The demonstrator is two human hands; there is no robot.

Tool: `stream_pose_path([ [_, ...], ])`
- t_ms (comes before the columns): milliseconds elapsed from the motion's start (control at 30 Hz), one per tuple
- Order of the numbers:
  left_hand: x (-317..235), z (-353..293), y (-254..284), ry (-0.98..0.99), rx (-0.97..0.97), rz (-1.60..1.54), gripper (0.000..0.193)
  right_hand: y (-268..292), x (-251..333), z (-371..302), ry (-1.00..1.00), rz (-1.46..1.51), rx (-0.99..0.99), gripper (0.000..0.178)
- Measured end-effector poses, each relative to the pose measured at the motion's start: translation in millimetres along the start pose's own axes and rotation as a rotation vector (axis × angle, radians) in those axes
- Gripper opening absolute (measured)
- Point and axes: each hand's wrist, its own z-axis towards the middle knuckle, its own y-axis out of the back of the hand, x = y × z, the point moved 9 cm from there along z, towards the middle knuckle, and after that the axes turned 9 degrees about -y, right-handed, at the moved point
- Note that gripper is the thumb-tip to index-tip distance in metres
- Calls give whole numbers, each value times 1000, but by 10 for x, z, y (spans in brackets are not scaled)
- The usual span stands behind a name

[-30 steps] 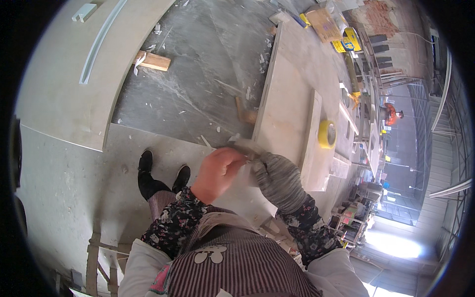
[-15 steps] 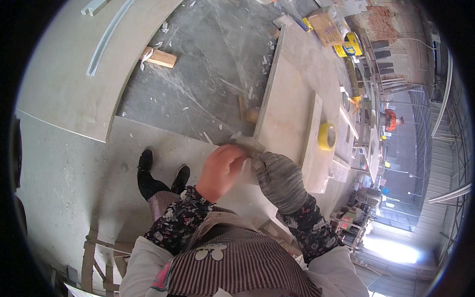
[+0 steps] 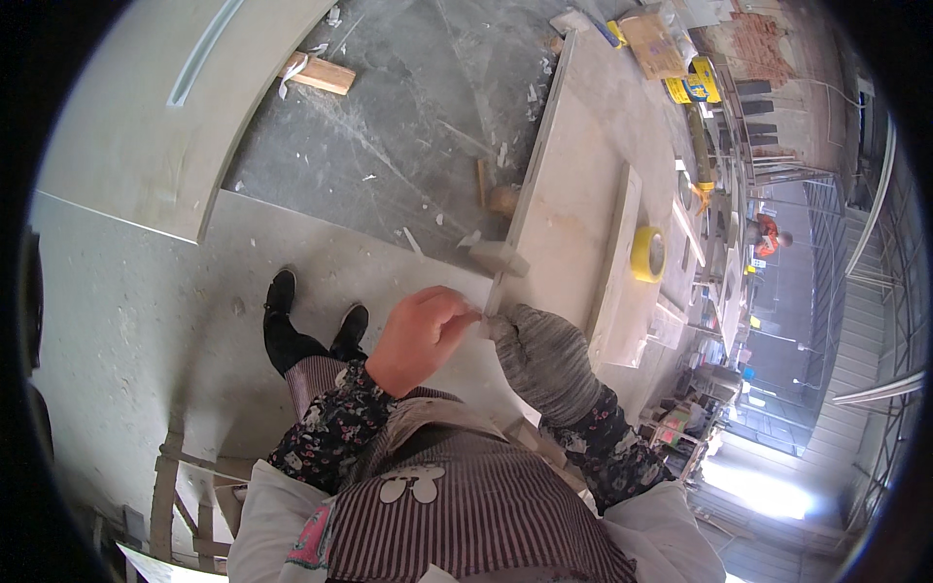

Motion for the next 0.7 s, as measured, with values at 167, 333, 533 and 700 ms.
stream_pose_path([
  [167, -6, -49, 7, 2, 0, -2, 6, -19, -3, -19, -47, 13, 14, 18],
  [333, 8, -39, 9, 23, 34, -8, 6, -36, -15, -11, -31, 46, 42, 19],
  [533, 33, -77, -1, 110, 3, -120, 6, -114, -218, -38, -278, 299, 142, 31],
  [700, 76, -98, -17, 164, 23, -170, 8, -122, -245, -74, -367, 347, 185, 36],
])
